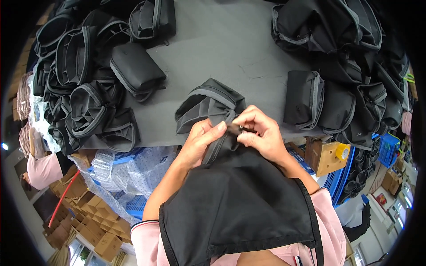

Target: Trimming excess fabric or threads from manufactured soft cases using small snips.

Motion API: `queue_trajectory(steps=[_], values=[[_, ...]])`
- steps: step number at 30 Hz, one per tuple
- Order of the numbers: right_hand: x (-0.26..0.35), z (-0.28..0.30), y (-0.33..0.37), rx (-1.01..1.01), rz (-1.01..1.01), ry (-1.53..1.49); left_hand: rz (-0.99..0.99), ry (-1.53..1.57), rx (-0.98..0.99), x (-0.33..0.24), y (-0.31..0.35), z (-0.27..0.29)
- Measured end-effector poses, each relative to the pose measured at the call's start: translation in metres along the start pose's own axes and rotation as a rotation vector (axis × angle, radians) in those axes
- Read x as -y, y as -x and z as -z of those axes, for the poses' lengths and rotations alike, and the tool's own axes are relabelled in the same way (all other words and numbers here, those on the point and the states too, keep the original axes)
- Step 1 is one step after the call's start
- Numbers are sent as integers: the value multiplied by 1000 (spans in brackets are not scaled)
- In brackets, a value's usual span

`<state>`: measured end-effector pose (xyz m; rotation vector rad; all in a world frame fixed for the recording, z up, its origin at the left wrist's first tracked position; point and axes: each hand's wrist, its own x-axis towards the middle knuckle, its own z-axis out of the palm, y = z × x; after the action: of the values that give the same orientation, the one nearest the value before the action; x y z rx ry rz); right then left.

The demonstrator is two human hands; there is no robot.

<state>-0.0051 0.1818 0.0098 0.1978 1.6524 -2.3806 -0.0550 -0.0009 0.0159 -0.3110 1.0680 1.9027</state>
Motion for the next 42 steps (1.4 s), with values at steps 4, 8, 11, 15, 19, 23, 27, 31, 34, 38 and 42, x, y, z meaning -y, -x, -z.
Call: queue_trajectory(steps=[4, 8, 11, 15, 19, 23, 27, 31, 34, 38, 42], values=[[-4, 6, 8, -132, 30, 155, -65, -46, -108, 5, -1, 4], [-3, 4, 10, -200, -27, 253, -89, -82, -67, 13, 1, 10], [-9, 5, 6, -135, 47, 273, -76, -82, -41, 9, 1, 2], [-8, 6, 1, -145, 136, 439, -101, -54, -53, 9, 1, -1], [2, 4, -1, -180, 248, 628, -105, -59, -105, 10, 1, -3], [6, 6, -3, -161, 288, 683, -105, -94, -92, 20, -1, 7], [9, 11, -7, -112, 224, 601, -99, -126, -101, 19, -3, 8], [10, 9, -9, -146, 272, 686, -104, -85, -111, 14, -1, 1], [9, 10, -10, -151, 320, 741, -97, -93, -91, 15, -2, 4], [14, 13, -13, -150, 386, 906, -120, -49, -169, 17, -6, 6], [30, 1, -3, -276, 368, 704, -274, 364, -425, -11, -21, 0]])
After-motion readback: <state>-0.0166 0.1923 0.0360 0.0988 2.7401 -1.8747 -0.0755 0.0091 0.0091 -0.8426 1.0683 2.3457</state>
